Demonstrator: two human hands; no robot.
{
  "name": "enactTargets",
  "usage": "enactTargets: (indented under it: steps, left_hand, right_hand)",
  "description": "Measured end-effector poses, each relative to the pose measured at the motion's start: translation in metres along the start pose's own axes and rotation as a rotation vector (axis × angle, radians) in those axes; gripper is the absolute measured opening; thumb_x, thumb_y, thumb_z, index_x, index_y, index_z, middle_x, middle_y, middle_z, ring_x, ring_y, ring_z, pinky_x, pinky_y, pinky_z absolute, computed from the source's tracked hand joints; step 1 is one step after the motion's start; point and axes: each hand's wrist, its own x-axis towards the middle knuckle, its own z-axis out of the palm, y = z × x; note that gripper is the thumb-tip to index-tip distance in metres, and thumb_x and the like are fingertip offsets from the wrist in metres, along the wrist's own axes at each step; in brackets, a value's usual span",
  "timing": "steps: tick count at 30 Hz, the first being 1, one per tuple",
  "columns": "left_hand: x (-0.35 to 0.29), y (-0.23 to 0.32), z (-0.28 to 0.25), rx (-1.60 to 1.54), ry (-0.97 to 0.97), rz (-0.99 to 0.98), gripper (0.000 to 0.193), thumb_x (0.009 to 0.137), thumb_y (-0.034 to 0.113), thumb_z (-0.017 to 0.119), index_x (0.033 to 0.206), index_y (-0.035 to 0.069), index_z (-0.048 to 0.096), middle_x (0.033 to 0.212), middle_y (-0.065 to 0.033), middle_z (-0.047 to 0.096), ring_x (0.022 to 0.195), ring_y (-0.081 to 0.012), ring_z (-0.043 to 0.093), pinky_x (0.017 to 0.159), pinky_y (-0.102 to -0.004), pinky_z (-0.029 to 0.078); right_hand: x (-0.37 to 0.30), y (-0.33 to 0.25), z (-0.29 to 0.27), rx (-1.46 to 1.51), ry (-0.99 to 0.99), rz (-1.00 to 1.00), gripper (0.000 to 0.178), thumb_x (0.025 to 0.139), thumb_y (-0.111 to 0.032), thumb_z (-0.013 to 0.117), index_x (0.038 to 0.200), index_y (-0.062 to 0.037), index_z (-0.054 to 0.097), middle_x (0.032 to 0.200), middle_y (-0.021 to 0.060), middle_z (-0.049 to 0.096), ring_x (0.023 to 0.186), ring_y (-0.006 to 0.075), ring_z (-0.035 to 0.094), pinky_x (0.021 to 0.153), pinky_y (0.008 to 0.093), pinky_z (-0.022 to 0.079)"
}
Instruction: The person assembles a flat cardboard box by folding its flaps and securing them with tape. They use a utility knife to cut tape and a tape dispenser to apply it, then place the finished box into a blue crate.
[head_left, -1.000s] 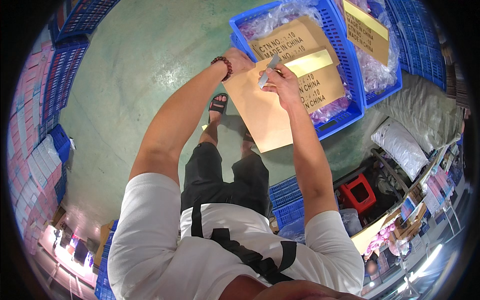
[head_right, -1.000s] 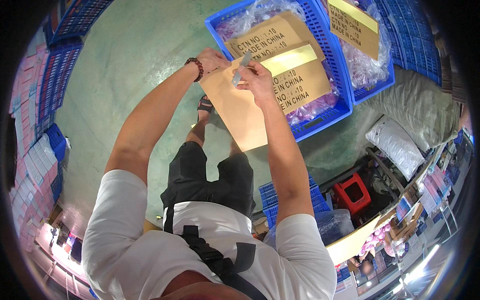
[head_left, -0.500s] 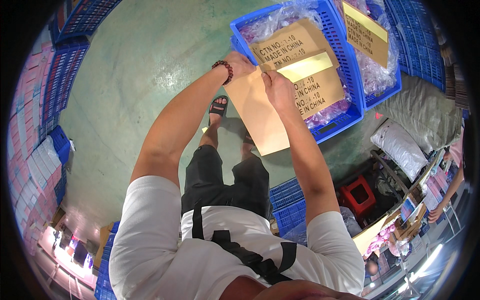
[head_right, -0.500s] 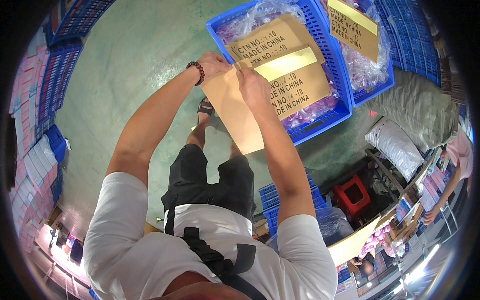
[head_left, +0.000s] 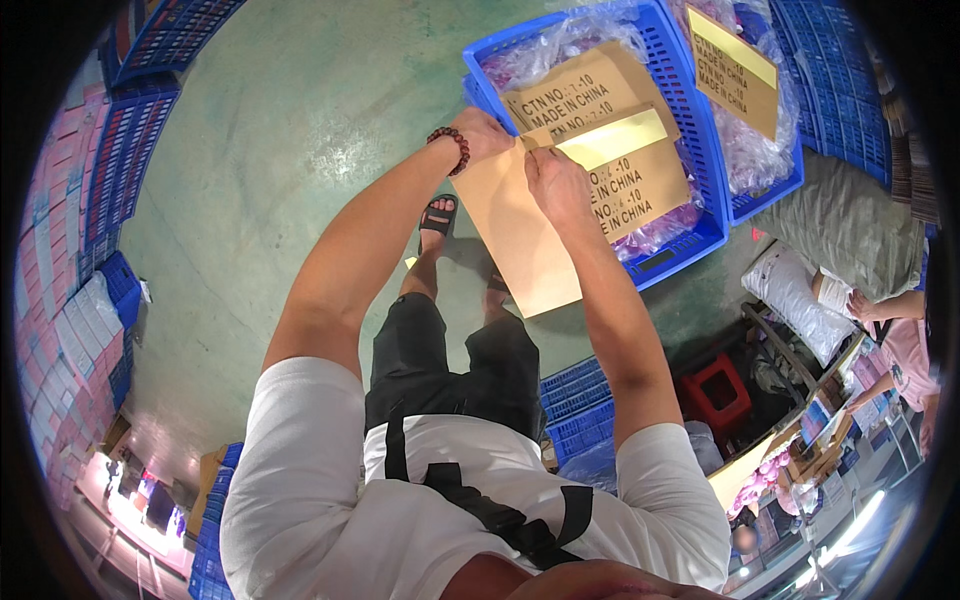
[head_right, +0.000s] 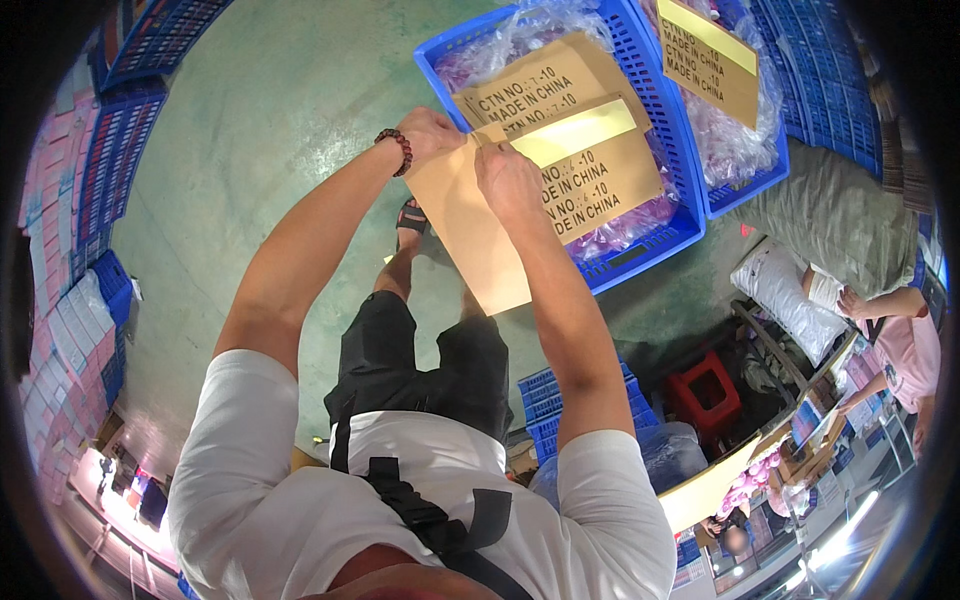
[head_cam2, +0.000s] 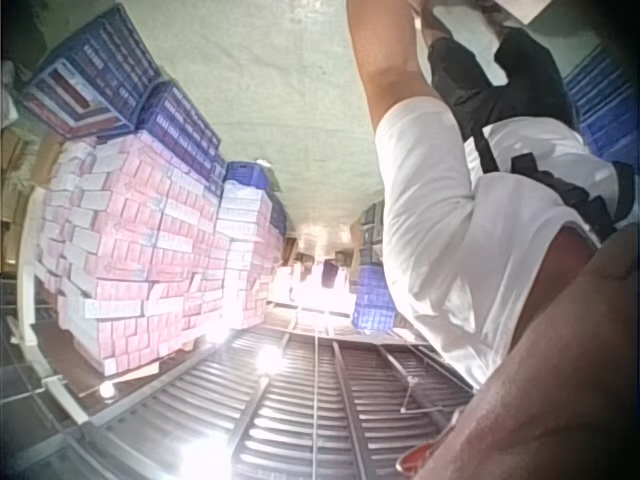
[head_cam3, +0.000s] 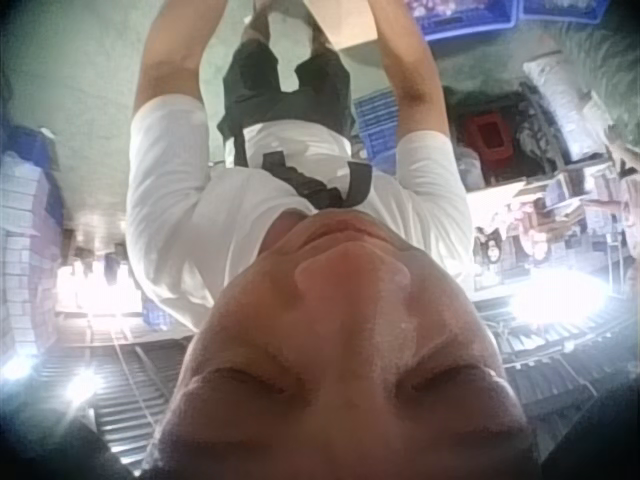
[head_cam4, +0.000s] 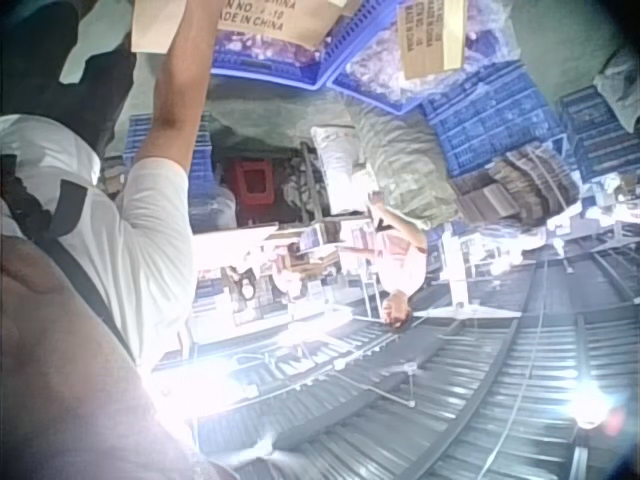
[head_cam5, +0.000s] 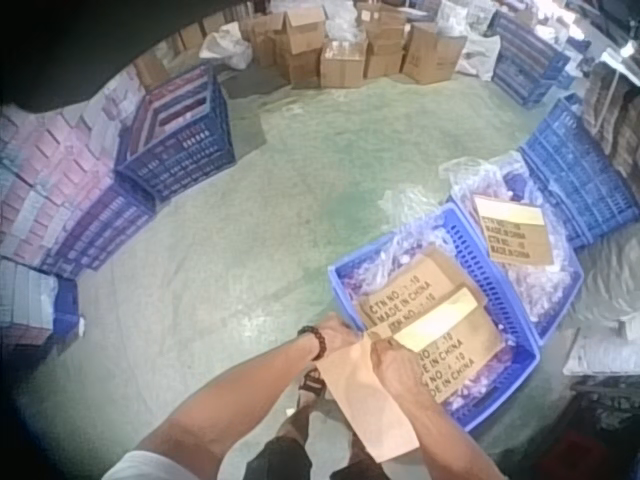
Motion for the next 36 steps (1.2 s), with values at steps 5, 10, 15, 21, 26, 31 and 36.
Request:
enactTargets:
  steps: [5, 10, 15, 21, 26, 31, 36]
  left_hand:
    - [0.001, 0.001, -0.001, 0.05, -0.012, -0.005, 0.02, 0.067, 0.022, 0.071, 0.072, 0.003, 0.068, 0.075, -0.0084, 0.067, 0.07, -0.0168, 0.063, 0.066, -0.0307, 0.05]
    - [-0.002, 0.003, -0.004, 0.052, -0.041, 0.006, 0.027, 0.068, 0.027, 0.072, 0.078, 0.002, 0.069, 0.078, -0.0075, 0.067, 0.073, -0.0164, 0.063, 0.068, -0.0311, 0.05]
    - [-0.003, 0.004, -0.004, 0.047, -0.029, 0.01, 0.026, 0.067, 0.026, 0.072, 0.078, 0.003, 0.07, 0.08, -0.0083, 0.067, 0.074, -0.0178, 0.064, 0.069, -0.0308, 0.05]
    - [-0.002, 0.004, -0.003, 0.057, -0.01, 0.01, 0.022, 0.066, 0.024, 0.073, 0.075, 0.004, 0.07, 0.078, -0.0087, 0.068, 0.073, -0.0182, 0.064, 0.068, -0.0305, 0.051]
    - [-0.003, 0.004, -0.002, 0.071, -0.009, 0.013, 0.022, 0.066, 0.024, 0.072, 0.074, 0.004, 0.07, 0.076, -0.0076, 0.067, 0.072, -0.0178, 0.064, 0.067, -0.0308, 0.051]
    - [-0.003, 0.005, -0.001, 0.091, -0.01, -0.027, 0.02, 0.068, 0.024, 0.07, 0.072, 0.004, 0.069, 0.075, -0.0086, 0.067, 0.072, -0.0173, 0.064, 0.067, -0.0309, 0.05]
    - [-0.003, 0.004, 0.0, 0.077, 0.009, 0.011, 0.019, 0.069, 0.024, 0.067, 0.069, 0.005, 0.068, 0.071, -0.0084, 0.066, 0.068, -0.0188, 0.063, 0.065, -0.0325, 0.05]
  right_hand:
    - [0.001, 0.0, 0.0, -0.019, 0.02, -0.044, 0.023, 0.086, -0.017, 0.052, 0.07, -0.0003, 0.057, 0.072, 0.0201, 0.061, 0.061, 0.037, 0.062, 0.058, 0.045, 0.051]
    - [0.002, 0.001, 0.002, -0.026, 0.008, -0.052, 0.022, 0.084, -0.015, 0.053, 0.068, -0.0002, 0.057, 0.072, 0.0203, 0.061, 0.062, 0.0365, 0.062, 0.058, 0.0447, 0.052]
    - [0.002, 0.002, 0.004, -0.03, 0.006, -0.058, 0.021, 0.084, -0.015, 0.053, 0.068, -0.0001, 0.057, 0.073, 0.0203, 0.061, 0.062, 0.0363, 0.062, 0.058, 0.0442, 0.052]
    - [0.004, 0.001, 0.003, -0.024, -0.021, -0.024, 0.02, 0.084, -0.016, 0.054, 0.072, -0.0002, 0.059, 0.074, 0.0197, 0.062, 0.064, 0.0369, 0.062, 0.06, 0.0452, 0.051]
    - [0.006, 0.001, 0.004, -0.016, -0.039, 0.005, 0.02, 0.083, -0.018, 0.057, 0.074, -0.0011, 0.06, 0.075, 0.0189, 0.062, 0.066, 0.0384, 0.061, 0.062, 0.0468, 0.05]
    - [0.009, 0.001, 0.004, -0.064, -0.071, -0.039, 0.018, 0.082, -0.014, 0.054, 0.071, -0.0001, 0.06, 0.074, 0.0196, 0.062, 0.065, 0.038, 0.062, 0.061, 0.0463, 0.051]
    - [0.013, -0.004, 0.002, -0.129, -0.123, -0.063, 0.02, 0.081, -0.011, 0.051, 0.069, 0.0007, 0.063, 0.073, 0.0204, 0.063, 0.065, 0.0364, 0.063, 0.061, 0.045, 0.051]
